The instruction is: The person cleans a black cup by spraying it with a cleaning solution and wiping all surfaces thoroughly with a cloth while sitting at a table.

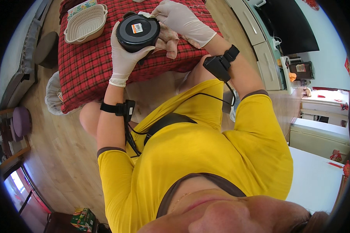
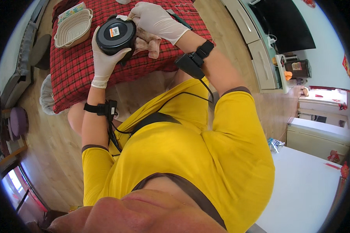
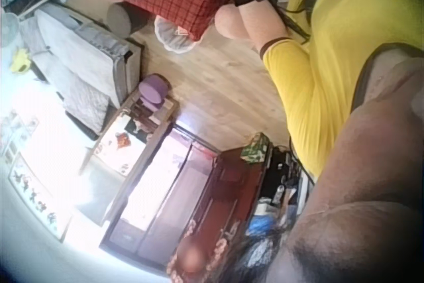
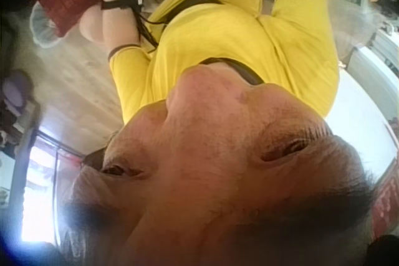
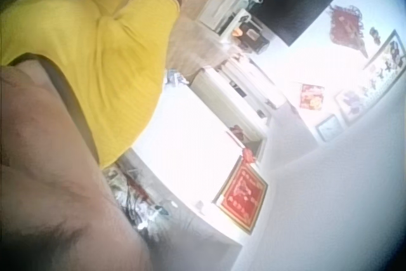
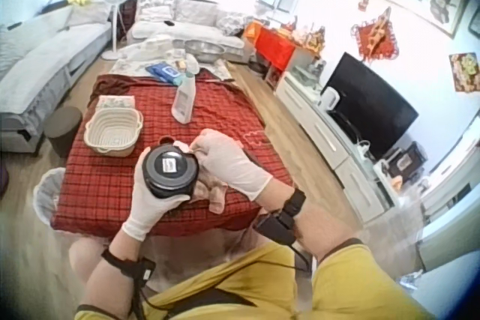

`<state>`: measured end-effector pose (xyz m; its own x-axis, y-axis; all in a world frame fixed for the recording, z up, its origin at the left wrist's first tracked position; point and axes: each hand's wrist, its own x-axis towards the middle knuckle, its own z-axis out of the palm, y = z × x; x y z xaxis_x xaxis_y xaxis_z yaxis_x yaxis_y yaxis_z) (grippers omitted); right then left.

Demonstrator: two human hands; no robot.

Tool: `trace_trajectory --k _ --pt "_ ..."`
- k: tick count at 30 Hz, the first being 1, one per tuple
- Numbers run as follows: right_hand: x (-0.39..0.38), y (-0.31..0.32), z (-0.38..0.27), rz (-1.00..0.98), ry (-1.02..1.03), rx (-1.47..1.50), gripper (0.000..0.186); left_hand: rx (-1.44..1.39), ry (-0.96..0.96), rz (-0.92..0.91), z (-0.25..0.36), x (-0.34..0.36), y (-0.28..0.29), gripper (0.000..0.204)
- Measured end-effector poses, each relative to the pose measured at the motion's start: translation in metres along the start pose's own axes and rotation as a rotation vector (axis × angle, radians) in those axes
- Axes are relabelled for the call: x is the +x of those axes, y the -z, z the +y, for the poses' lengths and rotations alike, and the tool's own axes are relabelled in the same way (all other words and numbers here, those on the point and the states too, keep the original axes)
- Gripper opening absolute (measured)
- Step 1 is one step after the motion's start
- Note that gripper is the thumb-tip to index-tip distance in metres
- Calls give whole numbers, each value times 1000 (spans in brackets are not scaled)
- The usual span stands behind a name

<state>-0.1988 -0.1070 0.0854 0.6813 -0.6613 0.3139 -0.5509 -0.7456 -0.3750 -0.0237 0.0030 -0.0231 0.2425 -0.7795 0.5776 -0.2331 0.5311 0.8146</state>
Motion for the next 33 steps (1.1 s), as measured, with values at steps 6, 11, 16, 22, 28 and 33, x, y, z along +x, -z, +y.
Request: trace_trajectory --k 6,11,16,22,28,33 --pt "-9 0 8 82 192 -7 11 -95 31 -8 -1 0 -3 112" --pt "-7 3 11 49 299 -52 10 -93 55 -13 -1 -1 -3 113" --pt "-15 5 4 45 328 -129 9 -127 63 -11 -3 -1 -2 112" --pt "-25 -16 18 99 303 -296 19 -96 33 -23 -3 1 -3 113" --pt "-41 1 -8 27 320 -195 11 -94 17 -21 -2 0 -3 112" --pt "-47 6 -33 -81 226 -194 12 -84 26 -25 -3 -1 -2 112"
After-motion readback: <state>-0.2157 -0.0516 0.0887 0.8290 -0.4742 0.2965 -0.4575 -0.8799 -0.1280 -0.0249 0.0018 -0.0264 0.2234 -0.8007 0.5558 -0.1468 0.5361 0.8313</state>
